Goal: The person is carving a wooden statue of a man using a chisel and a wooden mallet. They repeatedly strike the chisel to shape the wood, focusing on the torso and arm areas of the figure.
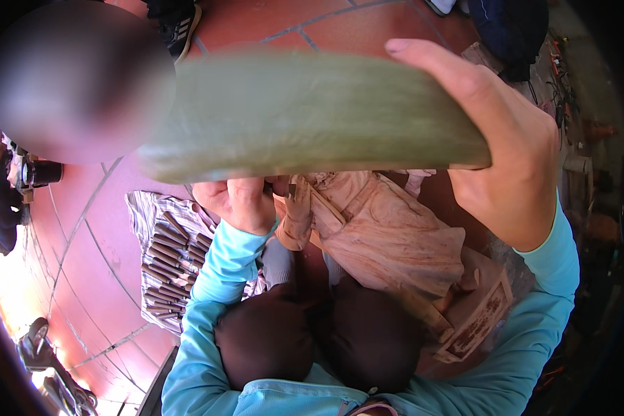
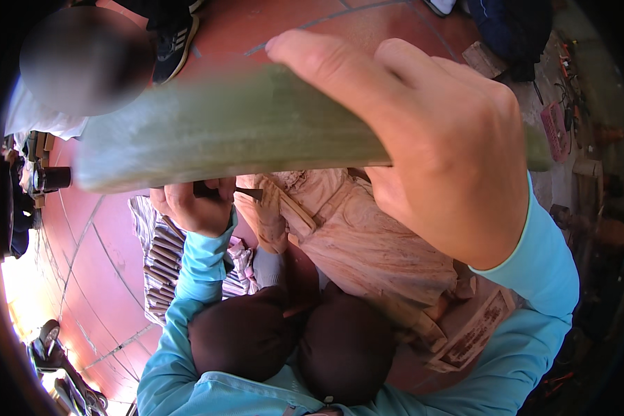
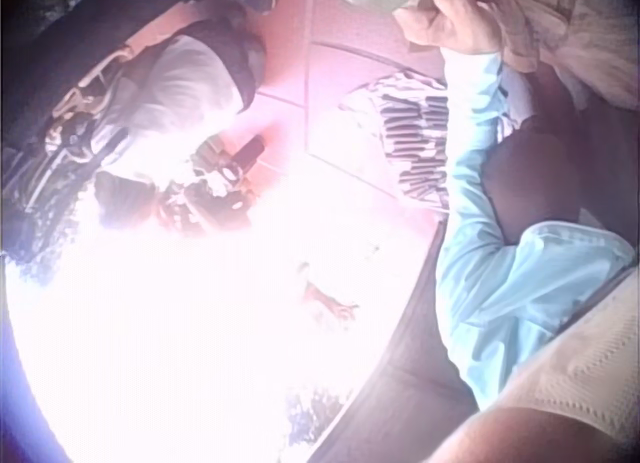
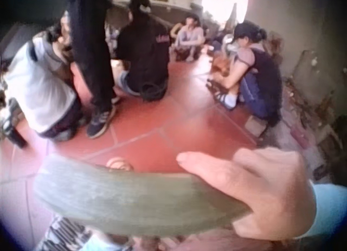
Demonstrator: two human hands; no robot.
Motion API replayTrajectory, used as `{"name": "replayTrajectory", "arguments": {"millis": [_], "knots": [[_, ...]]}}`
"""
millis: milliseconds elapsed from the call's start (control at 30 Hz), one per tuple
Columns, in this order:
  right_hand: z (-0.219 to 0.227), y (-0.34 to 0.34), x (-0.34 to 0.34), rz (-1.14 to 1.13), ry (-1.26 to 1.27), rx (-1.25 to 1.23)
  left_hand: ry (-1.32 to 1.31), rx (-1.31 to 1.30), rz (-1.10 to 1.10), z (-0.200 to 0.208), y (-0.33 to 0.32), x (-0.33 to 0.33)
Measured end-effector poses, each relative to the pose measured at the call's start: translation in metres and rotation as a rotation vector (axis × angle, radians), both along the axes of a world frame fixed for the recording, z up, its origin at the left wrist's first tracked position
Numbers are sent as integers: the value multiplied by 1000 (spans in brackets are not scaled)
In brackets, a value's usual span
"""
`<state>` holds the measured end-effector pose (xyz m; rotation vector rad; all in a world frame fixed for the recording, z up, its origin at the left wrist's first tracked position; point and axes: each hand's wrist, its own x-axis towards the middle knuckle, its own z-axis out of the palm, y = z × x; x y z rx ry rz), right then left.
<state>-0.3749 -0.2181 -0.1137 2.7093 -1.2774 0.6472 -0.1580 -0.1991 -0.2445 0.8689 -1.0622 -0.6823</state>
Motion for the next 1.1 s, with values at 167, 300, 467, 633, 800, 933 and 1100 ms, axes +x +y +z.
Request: {"name": "replayTrajectory", "arguments": {"millis": [167,300,467,633,800,933,1100], "knots": [[2,0,-1,1,32,26,121,-29,-148,14,-4,-4],[-8,-6,-1,38,-240,60,93,-71,-206,17,-12,-5],[-1,-6,-9,-4,-53,92,55,-12,-255,10,-8,-1],[-9,-5,-11,-27,-207,113,107,12,-252,16,-10,-7],[-2,-7,-17,-60,-38,53,185,35,-344,14,-12,-5],[-13,-2,-9,-23,-188,105,-11,-27,-287,8,-7,-2],[-16,2,-14,-8,-68,157,122,-124,-234,18,3,-1]]}}
